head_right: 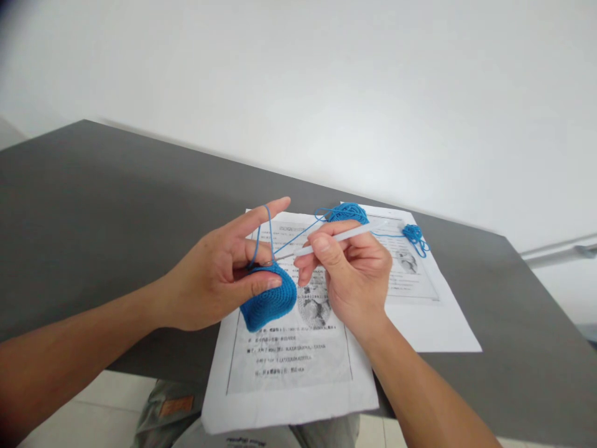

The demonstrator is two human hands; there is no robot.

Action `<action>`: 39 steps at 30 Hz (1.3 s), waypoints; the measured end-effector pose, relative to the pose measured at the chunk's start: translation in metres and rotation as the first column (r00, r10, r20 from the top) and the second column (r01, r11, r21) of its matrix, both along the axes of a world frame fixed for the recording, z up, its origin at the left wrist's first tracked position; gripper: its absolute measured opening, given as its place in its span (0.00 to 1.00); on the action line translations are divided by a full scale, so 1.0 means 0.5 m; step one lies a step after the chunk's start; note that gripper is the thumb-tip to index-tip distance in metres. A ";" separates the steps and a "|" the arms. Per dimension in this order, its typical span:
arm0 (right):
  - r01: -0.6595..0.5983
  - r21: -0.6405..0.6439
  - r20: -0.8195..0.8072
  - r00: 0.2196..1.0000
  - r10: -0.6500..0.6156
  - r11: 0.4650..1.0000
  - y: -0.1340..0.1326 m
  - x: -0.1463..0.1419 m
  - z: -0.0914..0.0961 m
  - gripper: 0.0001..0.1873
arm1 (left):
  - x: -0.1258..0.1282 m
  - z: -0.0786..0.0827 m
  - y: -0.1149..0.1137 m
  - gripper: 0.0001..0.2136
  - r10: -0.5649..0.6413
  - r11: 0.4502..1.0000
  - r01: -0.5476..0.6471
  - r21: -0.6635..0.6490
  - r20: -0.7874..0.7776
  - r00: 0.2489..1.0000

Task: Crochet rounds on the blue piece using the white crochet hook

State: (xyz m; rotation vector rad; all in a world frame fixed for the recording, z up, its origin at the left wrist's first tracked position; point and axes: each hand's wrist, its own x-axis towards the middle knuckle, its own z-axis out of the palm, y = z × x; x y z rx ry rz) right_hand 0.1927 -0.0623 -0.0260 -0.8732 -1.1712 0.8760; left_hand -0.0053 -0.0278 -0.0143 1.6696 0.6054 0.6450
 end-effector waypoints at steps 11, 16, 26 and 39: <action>-0.018 -0.006 -0.064 0.998 0.018 1.000 0.003 -0.006 -0.006 0.12 | 0.010 -0.002 -0.004 0.44 0.082 0.983 -0.061 -0.175 0.116 0.990; 0.022 0.010 -0.052 0.998 -0.022 1.000 0.002 -0.008 -0.012 0.11 | 0.016 0.003 -0.003 0.43 0.106 0.975 -0.080 -0.208 0.120 0.987; 0.038 0.016 -0.042 0.998 -0.038 0.999 0.000 -0.010 -0.014 0.13 | 0.011 0.000 0.002 0.43 0.074 0.975 -0.045 -0.218 0.126 0.989; 0.107 0.098 0.141 0.983 -0.120 0.989 0.011 -0.022 -0.002 0.12 | 0.003 0.000 0.016 0.34 0.202 0.979 -0.201 -0.007 0.051 0.978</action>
